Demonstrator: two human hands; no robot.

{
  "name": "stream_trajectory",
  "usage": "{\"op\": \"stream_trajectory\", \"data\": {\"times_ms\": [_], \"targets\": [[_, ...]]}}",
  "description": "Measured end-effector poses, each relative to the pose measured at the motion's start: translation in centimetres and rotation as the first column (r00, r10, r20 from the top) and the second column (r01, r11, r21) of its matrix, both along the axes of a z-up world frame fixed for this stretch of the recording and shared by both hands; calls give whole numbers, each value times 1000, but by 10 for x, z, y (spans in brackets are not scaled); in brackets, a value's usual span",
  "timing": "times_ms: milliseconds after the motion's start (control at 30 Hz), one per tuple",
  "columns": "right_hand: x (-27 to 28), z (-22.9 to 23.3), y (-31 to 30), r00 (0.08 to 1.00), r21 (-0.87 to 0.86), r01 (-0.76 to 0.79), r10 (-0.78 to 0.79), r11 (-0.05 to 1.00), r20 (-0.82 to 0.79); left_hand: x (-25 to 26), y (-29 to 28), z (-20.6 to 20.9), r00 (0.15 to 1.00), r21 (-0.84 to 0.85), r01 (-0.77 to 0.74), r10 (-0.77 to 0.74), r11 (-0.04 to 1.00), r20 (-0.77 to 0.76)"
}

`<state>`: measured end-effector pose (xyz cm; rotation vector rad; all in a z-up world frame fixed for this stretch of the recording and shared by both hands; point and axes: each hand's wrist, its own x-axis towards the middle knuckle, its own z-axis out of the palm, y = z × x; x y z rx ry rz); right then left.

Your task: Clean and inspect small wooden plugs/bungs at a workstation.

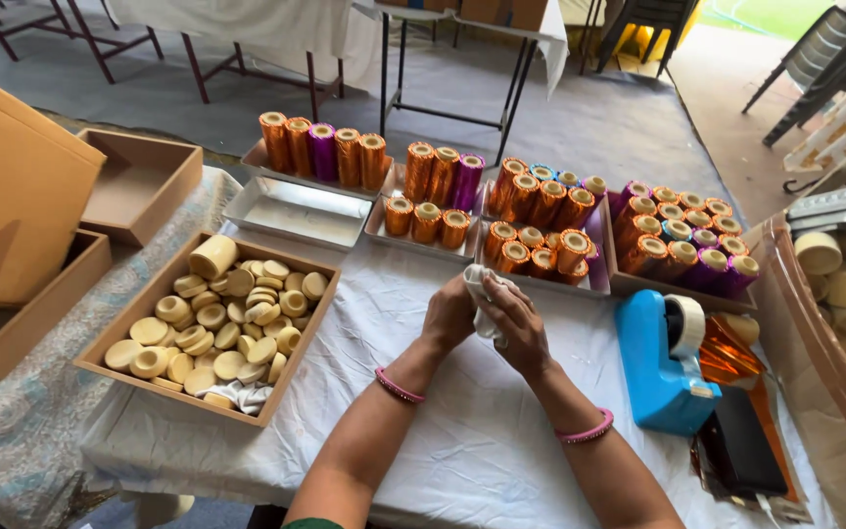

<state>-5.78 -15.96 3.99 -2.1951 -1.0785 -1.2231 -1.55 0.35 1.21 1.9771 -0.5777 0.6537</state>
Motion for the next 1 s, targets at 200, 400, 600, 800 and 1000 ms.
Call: {"op": "stream_trajectory", "data": {"times_ms": [200, 400, 600, 800, 1000], "targets": [[-9, 16, 16, 996, 144, 57, -47, 988, -74, -10, -2, 14, 970, -44, 99, -86, 994, 228], [6, -15, -1, 998, 168, 6, 4, 986, -61, -14, 2, 20, 986, -146, -106, 123, 984, 112], [-3, 7, 8, 1000, 45, 25, -25, 999, -15, -12, 6, 21, 970, -106, -152, 169, 983, 176], [9, -15, -5, 985, 120, 112, -95, 986, -145, -21, 6, 27, 970, 57, -165, 152, 985, 191], [-1, -3, 6, 998, 79, 57, -57, 995, -6, -16, 6, 19, 943, 75, -259, 235, 963, 235]]}}
